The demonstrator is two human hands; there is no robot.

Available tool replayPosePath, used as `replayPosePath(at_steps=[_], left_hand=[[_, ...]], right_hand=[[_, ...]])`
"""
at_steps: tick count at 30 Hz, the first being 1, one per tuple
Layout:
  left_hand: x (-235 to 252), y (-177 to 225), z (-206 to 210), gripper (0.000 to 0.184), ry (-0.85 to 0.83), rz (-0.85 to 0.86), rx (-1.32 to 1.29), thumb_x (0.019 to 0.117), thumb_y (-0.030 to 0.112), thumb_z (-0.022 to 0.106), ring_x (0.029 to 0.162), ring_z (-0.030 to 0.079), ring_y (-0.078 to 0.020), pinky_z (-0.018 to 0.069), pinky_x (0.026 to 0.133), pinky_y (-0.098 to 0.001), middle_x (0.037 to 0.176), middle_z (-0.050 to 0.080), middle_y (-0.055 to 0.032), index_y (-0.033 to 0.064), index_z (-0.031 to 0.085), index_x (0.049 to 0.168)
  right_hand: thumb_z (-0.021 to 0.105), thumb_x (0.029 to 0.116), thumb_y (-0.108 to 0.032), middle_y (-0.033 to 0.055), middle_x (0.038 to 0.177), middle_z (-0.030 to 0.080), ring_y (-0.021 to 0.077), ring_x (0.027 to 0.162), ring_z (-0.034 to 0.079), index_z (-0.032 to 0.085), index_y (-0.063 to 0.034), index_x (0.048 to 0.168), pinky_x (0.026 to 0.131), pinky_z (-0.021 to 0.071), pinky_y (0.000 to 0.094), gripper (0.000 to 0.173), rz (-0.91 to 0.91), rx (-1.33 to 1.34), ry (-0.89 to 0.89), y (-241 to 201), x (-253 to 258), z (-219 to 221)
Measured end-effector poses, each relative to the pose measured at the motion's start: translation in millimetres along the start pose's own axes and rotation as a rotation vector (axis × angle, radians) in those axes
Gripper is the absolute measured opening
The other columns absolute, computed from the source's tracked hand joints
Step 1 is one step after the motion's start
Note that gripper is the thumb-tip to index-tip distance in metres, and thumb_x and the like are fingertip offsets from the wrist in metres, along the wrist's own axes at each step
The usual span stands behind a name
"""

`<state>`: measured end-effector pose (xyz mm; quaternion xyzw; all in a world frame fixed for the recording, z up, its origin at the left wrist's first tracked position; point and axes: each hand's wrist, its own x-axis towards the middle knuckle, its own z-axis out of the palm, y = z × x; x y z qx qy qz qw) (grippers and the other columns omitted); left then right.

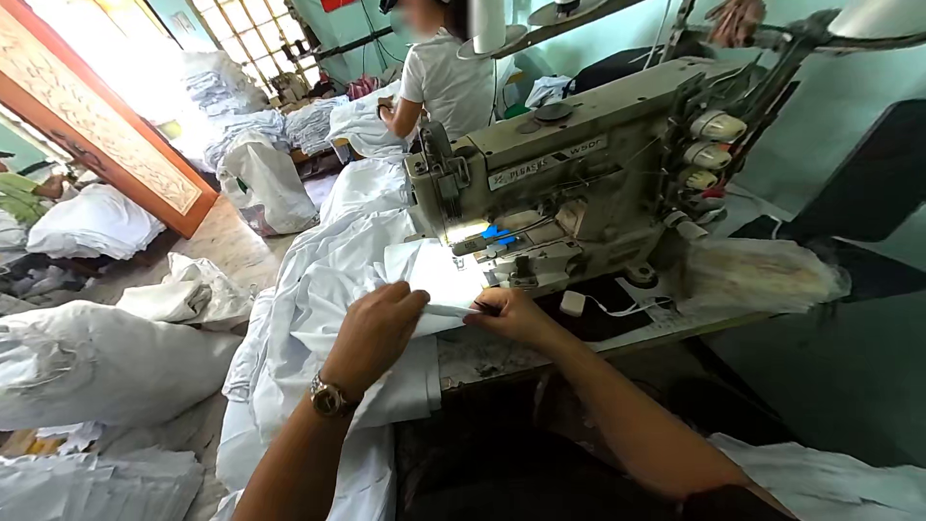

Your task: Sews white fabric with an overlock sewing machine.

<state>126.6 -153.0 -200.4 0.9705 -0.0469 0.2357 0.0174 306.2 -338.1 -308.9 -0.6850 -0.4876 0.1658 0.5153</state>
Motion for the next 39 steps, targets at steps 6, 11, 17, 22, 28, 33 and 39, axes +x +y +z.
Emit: replayPosePath(at_steps=[6,11,17,22,28,33,39], left_hand=[[-3.6,-33.6,2.1,0.008,-0.077,-0.242,-0.136,0.0942,0.007,0.062,0.079,0.066,-0.0280,0.0548,0.074,-0.0521,0.081,0.066,-0.0106,0.0039,0.068,0.098],[-10.9,24.3,-15.0,0.014,-0.045,-0.106,-0.063,0.0947,0.010,0.059,0.068,0.066,-0.0234,0.0552,0.058,-0.0428,0.082,0.066,-0.0082,0.0071,0.071,0.099],[-9.0,7.5,-9.2,0.020,-0.008,-0.218,-0.030,0.1013,0.008,0.053,0.090,0.071,-0.0304,0.0577,0.081,-0.0518,0.096,0.071,-0.0134,0.0042,0.072,0.110],[-10.7,26.2,-8.0,0.015,0.058,-0.031,0.079,0.0976,0.004,0.059,0.075,0.063,-0.0273,0.0551,0.065,-0.0404,0.082,0.059,-0.0110,0.0055,0.074,0.100],[-6.3,-2.5,3.9,0.013,-0.089,-0.235,0.019,0.0959,0.009,0.064,0.093,0.069,-0.0355,0.0529,0.089,-0.0565,0.093,0.070,-0.0167,0.0014,0.072,0.103],[-11.5,24.7,-21.3,0.020,-0.171,-0.038,-0.117,0.0967,0.028,0.068,0.080,0.069,-0.0246,0.0545,0.079,-0.0488,0.082,0.069,-0.0068,0.0081,0.070,0.094],[-22.0,24.0,-35.8,0.015,-0.361,-0.222,-0.033,0.1022,0.017,0.058,0.071,0.069,-0.0337,0.0564,0.067,-0.0553,0.078,0.068,-0.0134,0.0073,0.067,0.109]], right_hand=[[0.074,0.0925,-0.032,-0.0007,0.078,0.060,0.0011,0.070,0.052,0.071,-0.0039,0.086,0.066,0.0444,0.0199,0.029,-0.015,0.008,0.002,3.1,0.7,1.4],[0.073,0.0935,-0.032,-0.0012,0.082,0.065,-0.0009,0.073,0.055,0.076,-0.0057,0.090,0.069,0.0465,0.0186,0.027,-0.039,-0.002,-0.004,4.8,2.1,0.1],[0.072,0.0939,-0.036,0.0000,0.084,0.069,0.0000,0.074,0.058,0.075,-0.0063,0.087,0.070,0.0491,0.0208,0.030,-0.044,-0.015,0.032,8.4,0.3,4.3],[0.074,0.0926,-0.029,0.0007,0.092,0.071,-0.0008,0.081,0.062,0.077,-0.0063,0.092,0.076,0.0515,0.0186,0.023,-0.063,0.019,0.014,7.9,-2.5,4.8],[0.077,0.0908,-0.029,0.0015,0.092,0.070,0.0006,0.083,0.062,0.076,-0.0057,0.092,0.077,0.0518,0.0192,0.024,-0.047,0.028,0.007,7.9,-4.3,5.2],[0.075,0.0910,-0.023,0.0008,0.093,0.071,0.0007,0.087,0.063,0.079,-0.0070,0.093,0.080,0.0521,0.0194,0.016,-0.069,0.047,0.010,9.6,-4.9,5.2],[0.076,0.0904,-0.021,0.0021,0.095,0.073,0.0018,0.089,0.065,0.079,-0.0067,0.093,0.082,0.0533,0.0194,0.015,-0.122,0.088,0.033,18.1,-8.0,8.9]])
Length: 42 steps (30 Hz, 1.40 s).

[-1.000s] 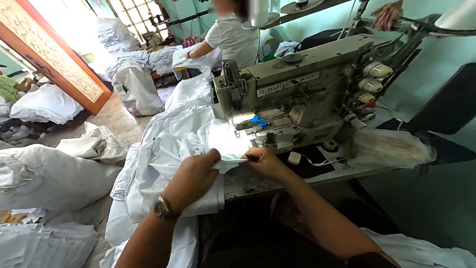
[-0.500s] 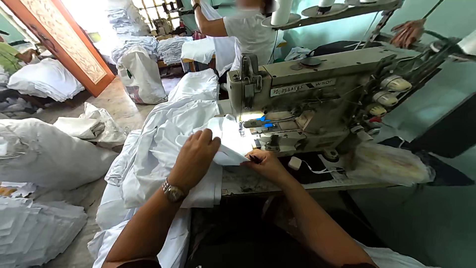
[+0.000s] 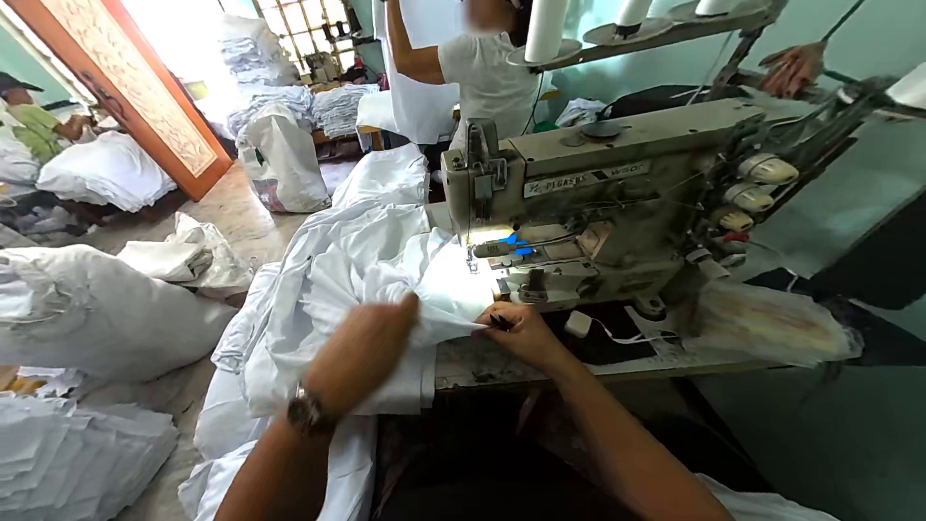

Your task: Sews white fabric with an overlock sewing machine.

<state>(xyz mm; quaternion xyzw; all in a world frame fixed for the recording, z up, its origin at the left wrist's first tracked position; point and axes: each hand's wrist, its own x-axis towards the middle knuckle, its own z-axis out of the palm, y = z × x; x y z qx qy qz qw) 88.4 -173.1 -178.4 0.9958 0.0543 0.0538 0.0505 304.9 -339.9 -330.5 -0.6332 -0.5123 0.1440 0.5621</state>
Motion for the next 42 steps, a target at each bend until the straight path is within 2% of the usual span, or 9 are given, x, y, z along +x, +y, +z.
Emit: replayPosePath(at_steps=[2,4,7,11,21,29,33,38,42], left_hand=[[-16.8,26.4,7.0,0.015,-0.120,0.384,-0.313,0.1005,0.023,0.063,0.061,0.065,-0.0213,0.0555,0.056,-0.0396,0.072,0.065,-0.0058,0.0092,0.066,0.108],[-11.3,34.4,28.6,0.023,-0.192,0.536,-0.518,0.0993,0.025,0.067,0.067,0.065,-0.0177,0.0567,0.063,-0.0368,0.078,0.067,-0.0053,0.0077,0.065,0.115],[10.8,21.0,57.6,0.028,-0.051,0.335,-0.381,0.1013,0.026,0.064,0.095,0.071,-0.0225,0.0578,0.088,-0.0435,0.102,0.072,-0.0096,0.0064,0.067,0.121],[45.7,7.4,90.9,0.047,0.052,-0.017,-0.068,0.1080,0.035,0.047,0.142,0.048,-0.0306,0.0318,0.119,-0.0569,0.147,0.057,-0.0137,0.0068,0.057,0.144],[95.3,-22.0,98.0,0.043,0.079,-0.153,0.013,0.1078,0.034,0.046,0.145,0.045,-0.0299,0.0153,0.121,-0.0693,0.148,0.057,-0.0124,0.0086,0.063,0.139],[131.0,-56.1,100.9,0.041,0.126,-0.219,-0.063,0.1078,0.031,0.050,0.143,0.047,-0.0330,0.0236,0.114,-0.0741,0.151,0.055,-0.0117,0.0130,0.061,0.143],[120.2,-35.7,95.5,0.033,0.322,-0.160,-0.041,0.0995,0.007,0.058,0.139,0.052,-0.0341,0.0213,0.118,-0.0721,0.137,0.065,-0.0127,0.0081,0.068,0.130],[88.7,-15.2,109.9,0.026,0.343,0.059,-0.116,0.1025,0.025,0.055,0.122,0.066,-0.0226,0.0248,0.117,-0.0713,0.112,0.075,-0.0026,0.0123,0.078,0.103],[82.9,-16.1,112.0,0.032,0.305,0.036,-0.120,0.1051,0.029,0.051,0.129,0.061,-0.0232,0.0235,0.116,-0.0730,0.122,0.074,-0.0009,0.0136,0.078,0.110]], right_hand=[[0.071,0.0912,-0.011,0.0040,0.102,0.074,0.0055,0.097,0.067,0.080,-0.0071,0.099,0.088,0.0559,0.0229,0.013,-0.037,0.044,0.001,2.3,-5.2,-0.5],[0.070,0.0918,-0.009,0.0035,0.103,0.075,0.0060,0.100,0.068,0.081,-0.0084,0.100,0.089,0.0564,0.0232,0.014,-0.045,0.057,0.005,5.6,-10.7,-0.3],[0.068,0.0901,-0.006,0.0037,0.102,0.075,0.0053,0.097,0.068,0.080,-0.0067,0.099,0.087,0.0570,0.0232,0.015,-0.048,0.064,0.002,14.0,-20.8,5.5],[0.065,0.0892,-0.003,0.0036,0.105,0.075,0.0065,0.099,0.068,0.081,-0.0090,0.101,0.086,0.0566,0.0228,0.020,-0.071,0.017,0.011,8.9,-26.1,7.5],[0.066,0.0888,0.002,0.0047,0.104,0.076,0.0071,0.100,0.070,0.080,-0.0053,0.100,0.089,0.0580,0.0241,0.020,-0.007,0.098,0.081,3.7,-25.3,9.4],[0.073,0.0889,-0.009,0.0022,0.096,0.074,0.0002,0.083,0.066,0.077,-0.0030,0.099,0.077,0.0553,0.0187,0.012,0.098,0.065,0.118,-2.6,-13.8,8.8],[0.072,0.0895,-0.007,0.0028,0.097,0.074,0.0022,0.085,0.067,0.077,-0.0036,0.101,0.078,0.0560,0.0192,0.013,0.019,0.061,0.181,-4.7,-14.1,13.5],[0.069,0.0914,-0.004,0.0066,0.102,0.074,0.0056,0.091,0.068,0.076,-0.0013,0.101,0.081,0.0571,0.0207,0.012,-0.122,0.026,0.275,0.2,-24.9,21.7],[0.068,0.0920,-0.003,0.0071,0.101,0.073,0.0066,0.093,0.069,0.076,-0.0020,0.102,0.082,0.0580,0.0209,0.013,-0.183,-0.004,0.321,4.9,-26.9,25.4]])
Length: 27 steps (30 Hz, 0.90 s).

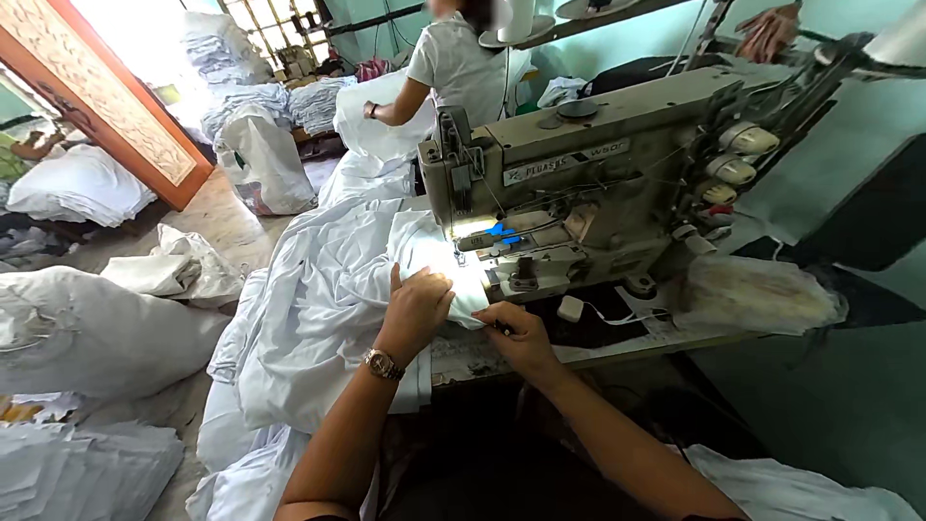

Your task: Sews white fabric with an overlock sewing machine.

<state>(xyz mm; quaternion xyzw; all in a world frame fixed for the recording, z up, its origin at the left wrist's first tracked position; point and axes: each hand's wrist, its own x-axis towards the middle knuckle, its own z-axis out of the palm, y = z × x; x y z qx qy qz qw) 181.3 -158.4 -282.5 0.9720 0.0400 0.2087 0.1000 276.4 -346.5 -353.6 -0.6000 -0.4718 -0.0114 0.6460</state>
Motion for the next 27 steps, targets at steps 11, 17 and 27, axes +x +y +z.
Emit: replayPosePath(at_steps=[11,17,27], left_hand=[[34.4,-18.9,-3.4,0.028,-0.022,-0.114,0.018,0.0991,0.012,0.055,0.134,0.057,-0.0296,0.0230,0.113,-0.0755,0.128,0.072,-0.0026,0.0160,0.078,0.114],[52.5,-17.9,1.3,0.033,0.045,-0.220,0.070,0.0930,-0.001,0.055,0.146,0.042,-0.0372,0.0159,0.113,-0.0794,0.141,0.063,-0.0071,0.0151,0.076,0.113],[55.9,-31.6,24.7,0.051,0.015,-0.454,-0.077,0.1004,0.039,0.060,0.148,0.038,-0.0346,0.0283,0.114,-0.0700,0.158,0.045,-0.0107,0.0157,0.056,0.145]], right_hand=[[0.063,0.0987,-0.009,0.0073,0.112,0.075,0.0080,0.100,0.072,0.079,-0.0053,0.107,0.087,0.0595,0.0231,0.018,0.123,-0.069,-0.148,-2.6,18.6,-6.1],[0.057,0.1025,-0.012,0.0074,0.111,0.072,0.0095,0.096,0.069,0.077,-0.0136,0.118,0.084,0.0591,0.0238,0.025,-0.062,-0.209,-0.049,5.1,-10.5,-10.1],[0.057,0.1018,-0.023,0.0078,0.089,0.069,0.0152,0.077,0.067,0.076,-0.0121,0.117,0.071,0.0581,0.0281,0.027,-0.021,-0.433,-0.100,36.5,-35.9,4.4]])
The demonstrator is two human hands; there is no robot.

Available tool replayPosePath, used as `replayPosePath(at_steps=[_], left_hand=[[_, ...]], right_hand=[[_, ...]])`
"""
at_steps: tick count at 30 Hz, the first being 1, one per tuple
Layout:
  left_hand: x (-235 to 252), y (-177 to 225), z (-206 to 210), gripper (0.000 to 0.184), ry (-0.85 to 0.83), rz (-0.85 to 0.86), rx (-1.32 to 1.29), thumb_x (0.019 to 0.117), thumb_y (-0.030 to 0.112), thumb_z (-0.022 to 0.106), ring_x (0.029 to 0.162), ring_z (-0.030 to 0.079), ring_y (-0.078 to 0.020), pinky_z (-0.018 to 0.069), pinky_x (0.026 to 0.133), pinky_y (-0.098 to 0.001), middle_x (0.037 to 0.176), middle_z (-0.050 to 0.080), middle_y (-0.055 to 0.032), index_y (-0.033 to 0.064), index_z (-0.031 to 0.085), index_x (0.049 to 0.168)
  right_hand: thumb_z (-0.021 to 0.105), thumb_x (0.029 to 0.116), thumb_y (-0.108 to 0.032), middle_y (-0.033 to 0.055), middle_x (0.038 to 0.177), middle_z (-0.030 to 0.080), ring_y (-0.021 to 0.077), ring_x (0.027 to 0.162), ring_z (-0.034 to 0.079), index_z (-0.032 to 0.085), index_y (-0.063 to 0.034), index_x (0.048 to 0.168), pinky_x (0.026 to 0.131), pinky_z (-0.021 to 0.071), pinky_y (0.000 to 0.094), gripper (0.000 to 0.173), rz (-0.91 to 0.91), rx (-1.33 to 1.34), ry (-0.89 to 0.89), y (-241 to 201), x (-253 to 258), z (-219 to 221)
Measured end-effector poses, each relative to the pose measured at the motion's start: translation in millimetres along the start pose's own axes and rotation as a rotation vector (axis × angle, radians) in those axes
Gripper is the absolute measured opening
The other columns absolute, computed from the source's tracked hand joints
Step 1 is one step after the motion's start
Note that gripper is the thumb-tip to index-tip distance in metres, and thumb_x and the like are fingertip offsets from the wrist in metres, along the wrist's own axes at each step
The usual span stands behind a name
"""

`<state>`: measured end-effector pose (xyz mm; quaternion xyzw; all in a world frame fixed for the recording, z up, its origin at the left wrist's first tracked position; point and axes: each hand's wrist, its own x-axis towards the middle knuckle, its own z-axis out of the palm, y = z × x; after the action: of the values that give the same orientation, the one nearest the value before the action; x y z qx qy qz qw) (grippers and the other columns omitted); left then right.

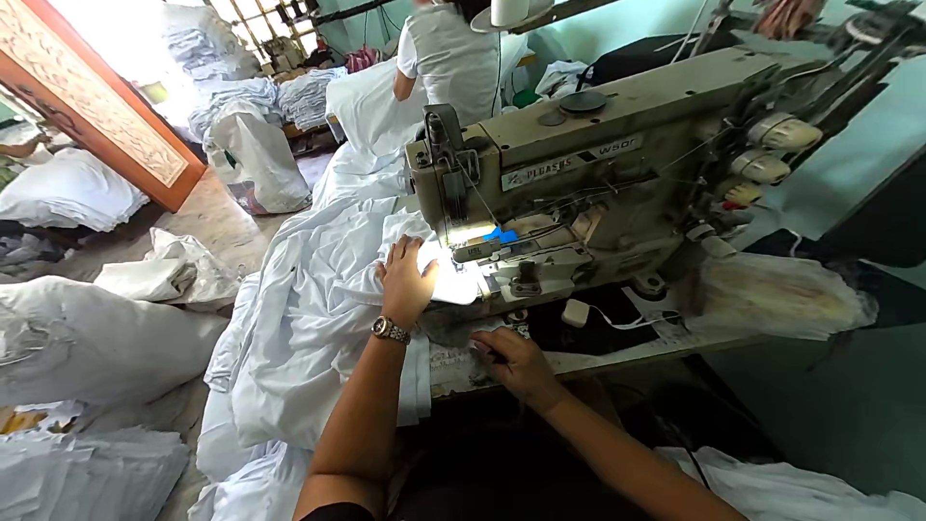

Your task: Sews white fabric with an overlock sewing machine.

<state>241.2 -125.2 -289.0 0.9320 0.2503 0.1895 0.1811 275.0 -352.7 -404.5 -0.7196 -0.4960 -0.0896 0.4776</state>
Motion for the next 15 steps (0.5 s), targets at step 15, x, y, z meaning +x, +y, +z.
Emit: replayPosePath(at_steps=[15], left_hand=[[-1.2,-0.2,1.3,0.051,-0.003,-0.005,-0.006,0.1010,0.041,0.059,0.147,0.039,-0.0334,0.0302,0.114,-0.0673,0.160,0.042,-0.0108,0.0142,0.057,0.144]], right_hand=[[0.054,0.1044,-0.028,0.0059,0.084,0.067,0.0143,0.074,0.065,0.077,-0.0123,0.112,0.069,0.0564,0.0267,0.028,-0.023,-0.033,0.006,-0.2,0.1,0.9]])
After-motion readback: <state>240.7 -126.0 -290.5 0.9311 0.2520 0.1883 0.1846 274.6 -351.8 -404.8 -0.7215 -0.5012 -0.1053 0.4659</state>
